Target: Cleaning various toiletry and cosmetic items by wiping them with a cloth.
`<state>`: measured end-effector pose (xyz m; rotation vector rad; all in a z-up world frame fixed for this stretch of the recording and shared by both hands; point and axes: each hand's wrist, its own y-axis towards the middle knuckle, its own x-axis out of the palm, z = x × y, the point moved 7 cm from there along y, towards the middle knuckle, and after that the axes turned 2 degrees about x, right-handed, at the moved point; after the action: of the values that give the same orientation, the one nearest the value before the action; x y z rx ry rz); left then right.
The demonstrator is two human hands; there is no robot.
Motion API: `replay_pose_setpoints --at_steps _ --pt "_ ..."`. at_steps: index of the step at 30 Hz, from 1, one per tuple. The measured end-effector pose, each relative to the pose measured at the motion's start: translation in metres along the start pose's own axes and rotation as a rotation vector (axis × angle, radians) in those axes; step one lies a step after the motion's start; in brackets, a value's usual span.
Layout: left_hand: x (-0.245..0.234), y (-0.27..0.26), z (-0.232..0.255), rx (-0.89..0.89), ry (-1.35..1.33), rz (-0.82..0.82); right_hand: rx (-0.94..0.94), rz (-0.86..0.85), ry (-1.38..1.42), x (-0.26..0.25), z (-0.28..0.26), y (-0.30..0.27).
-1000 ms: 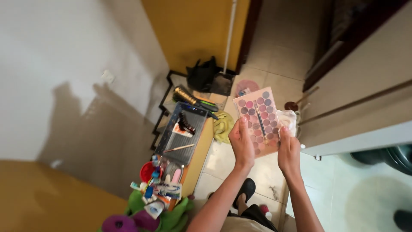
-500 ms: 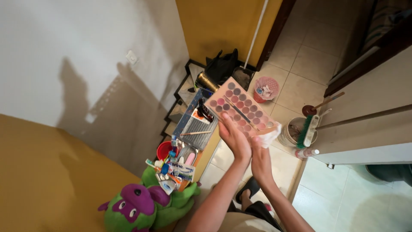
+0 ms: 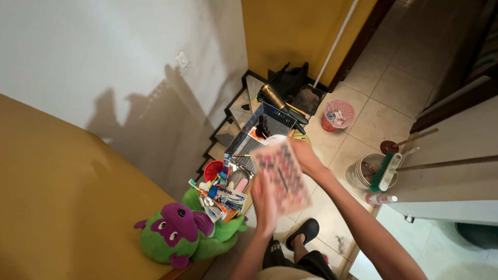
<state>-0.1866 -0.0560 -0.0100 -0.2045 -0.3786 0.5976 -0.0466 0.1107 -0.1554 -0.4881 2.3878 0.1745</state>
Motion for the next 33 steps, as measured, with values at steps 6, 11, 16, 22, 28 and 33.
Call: replay_pose_setpoints --at_steps 6,11,16,22,28,33 --pt "-0.072 -0.007 -0.104 -0.491 0.256 0.068 -0.013 -0.394 -0.482 0.098 -0.037 0.074" --pt "-0.096 -0.006 -0.104 -0.334 0.142 0.096 -0.220 -0.256 -0.966 0.191 0.028 0.117" --pt "-0.110 -0.002 -0.103 -0.286 0.285 0.052 -0.132 -0.475 -0.982 0.174 -0.014 0.103" --pt "-0.089 0.009 -0.090 0.124 0.433 -0.233 -0.150 -0.208 -0.826 0.071 -0.070 0.091" --pt "-0.042 0.014 -0.072 -0.091 0.352 -0.238 -0.004 -0.021 -0.385 -0.084 -0.106 -0.026" --pt "0.026 -0.002 -0.048 -0.213 0.361 -0.378 0.222 0.180 -0.223 -0.112 -0.076 -0.137"
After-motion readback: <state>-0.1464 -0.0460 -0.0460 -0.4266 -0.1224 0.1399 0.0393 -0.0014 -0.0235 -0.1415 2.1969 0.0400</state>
